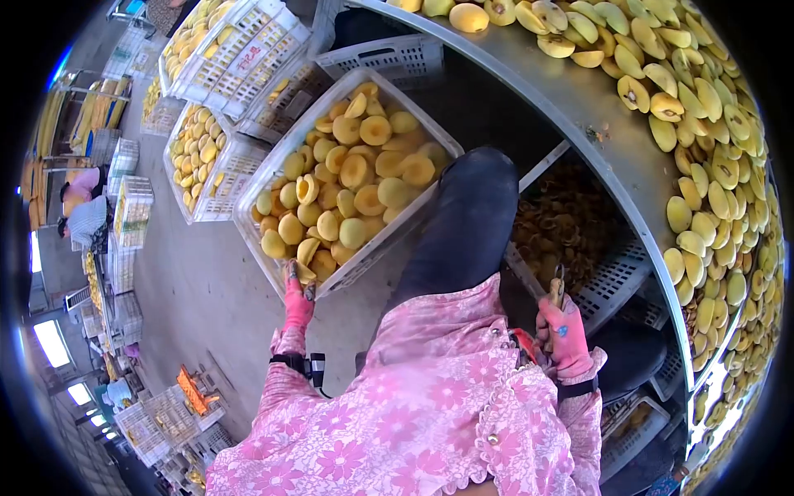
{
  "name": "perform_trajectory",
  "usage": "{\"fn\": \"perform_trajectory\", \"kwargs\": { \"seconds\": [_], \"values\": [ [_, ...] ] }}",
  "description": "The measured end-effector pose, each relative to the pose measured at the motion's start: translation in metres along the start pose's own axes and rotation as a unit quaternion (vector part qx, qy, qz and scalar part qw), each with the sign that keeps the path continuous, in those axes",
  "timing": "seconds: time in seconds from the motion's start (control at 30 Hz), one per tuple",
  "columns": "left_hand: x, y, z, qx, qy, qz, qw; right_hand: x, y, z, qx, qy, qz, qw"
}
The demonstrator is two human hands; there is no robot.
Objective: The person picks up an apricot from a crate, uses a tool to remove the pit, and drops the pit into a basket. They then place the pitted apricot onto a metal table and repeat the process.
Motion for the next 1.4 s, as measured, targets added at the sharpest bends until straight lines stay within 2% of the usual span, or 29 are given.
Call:
{"fn": "perform_trajectory", "kwargs": {
  "seconds": [0.07, 0.1, 0.2, 0.3, 0.4, 0.5, 0.53, 0.6, 0.63, 0.67, 0.7, 0.73, 0.8, 0.87, 0.9, 0.97, 1.07, 1.13, 1.2, 1.23, 1.27, 1.33, 1.4],
  "values": [
    [-0.007, -0.009, 0.001, -0.051, -0.091, 0.047, 0.993, -0.003, 0.002, 0.003, -0.005, -0.003, -0.002, 1.0],
    [-0.005, -0.014, 0.002, -0.088, -0.07, 0.08, 0.99, -0.004, 0.004, 0.002, -0.01, -0.007, 0.002, 1.0],
    [0.006, -0.027, -0.01, -0.07, -0.086, 0.052, 0.992, -0.01, 0.014, -0.006, -0.027, -0.017, 0.02, 0.999],
    [0.003, 0.022, -0.032, 0.01, -0.123, -0.091, 0.988, -0.012, 0.013, -0.004, -0.029, -0.017, 0.009, 0.999],
    [0.011, 0.02, -0.034, 0.087, -0.118, -0.017, 0.989, -0.012, 0.013, -0.005, -0.051, -0.021, 0.001, 0.998],
    [0.041, 0.021, -0.029, 0.041, -0.123, 0.04, 0.991, -0.012, 0.015, -0.007, -0.039, -0.032, -0.017, 0.999],
    [0.048, 0.01, -0.032, -0.179, -0.178, 0.119, 0.96, -0.013, 0.015, -0.004, -0.032, -0.035, -0.018, 0.999],
    [0.06, -0.022, -0.036, -0.151, -0.177, 0.141, 0.962, -0.015, 0.017, -0.007, -0.042, -0.022, 0.008, 0.999],
    [0.054, -0.01, -0.04, -0.045, -0.176, 0.114, 0.977, -0.014, 0.019, -0.009, -0.043, -0.03, 0.007, 0.999],
    [0.058, -0.024, -0.044, -0.095, -0.185, 0.065, 0.976, -0.017, 0.017, -0.009, -0.047, -0.028, 0.001, 0.998],
    [0.038, 0.034, -0.056, -0.061, -0.246, -0.044, 0.966, -0.02, 0.009, -0.004, -0.048, -0.037, 0.008, 0.998],
    [0.053, 0.011, -0.067, -0.029, -0.297, -0.088, 0.951, -0.023, 0.001, 0.002, -0.047, -0.039, 0.013, 0.998],
    [0.062, 0.044, -0.1, -0.123, -0.43, 0.063, 0.892, -0.035, -0.007, 0.009, -0.036, -0.07, -0.05, 0.996],
    [0.053, 0.141, -0.136, 0.093, -0.326, 0.04, 0.94, -0.051, -0.015, 0.017, -0.079, -0.055, -0.083, 0.992],
    [0.053, 0.188, -0.155, 0.07, -0.326, 0.117, 0.935, -0.061, -0.024, 0.026, -0.081, -0.051, -0.104, 0.99],
    [0.052, 0.28, -0.176, -0.037, -0.366, 0.241, 0.898, -0.085, -0.03, 0.042, -0.085, -0.028, -0.148, 0.985],
    [0.06, 0.417, -0.162, 0.028, -0.408, 0.29, 0.865, -0.114, -0.019, 0.051, -0.089, -0.006, -0.201, 0.975],
    [0.079, 0.485, -0.131, 0.213, -0.384, 0.289, 0.851, -0.129, -0.009, 0.058, -0.086, 0.01, -0.238, 0.967],
    [0.103, 0.528, -0.094, 0.286, -0.429, 0.289, 0.807, -0.143, 0.004, 0.061, -0.082, 0.033, -0.23, 0.969],
    [0.113, 0.539, -0.073, 0.243, -0.503, 0.329, 0.762, -0.149, 0.014, 0.063, -0.086, 0.026, -0.261, 0.961],
    [0.114, 0.545, -0.055, 0.152, -0.598, 0.335, 0.712, -0.156, 0.023, 0.064, -0.09, 0.017, -0.29, 0.952],
    [0.083, 0.554, -0.042, 0.154, -0.727, 0.236, 0.627, -0.177, 0.032, 0.085, -0.053, 0.055, -0.31, 0.948],
    [0.042, 0.544, -0.065, 0.195, -0.759, 0.073, 0.617, -0.2, 0.055, 0.107, -0.008, 0.105, -0.339, 0.935]
  ]
}}
Point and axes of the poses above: each hand's wrist, its own z-axis away from the middle knuckle, its own x-axis out of the palm, y = z × x, the point moved 4 cm from there along -z, towards the middle knuckle, and after that the axes turned 13 degrees about y, right-handed, at the moved point
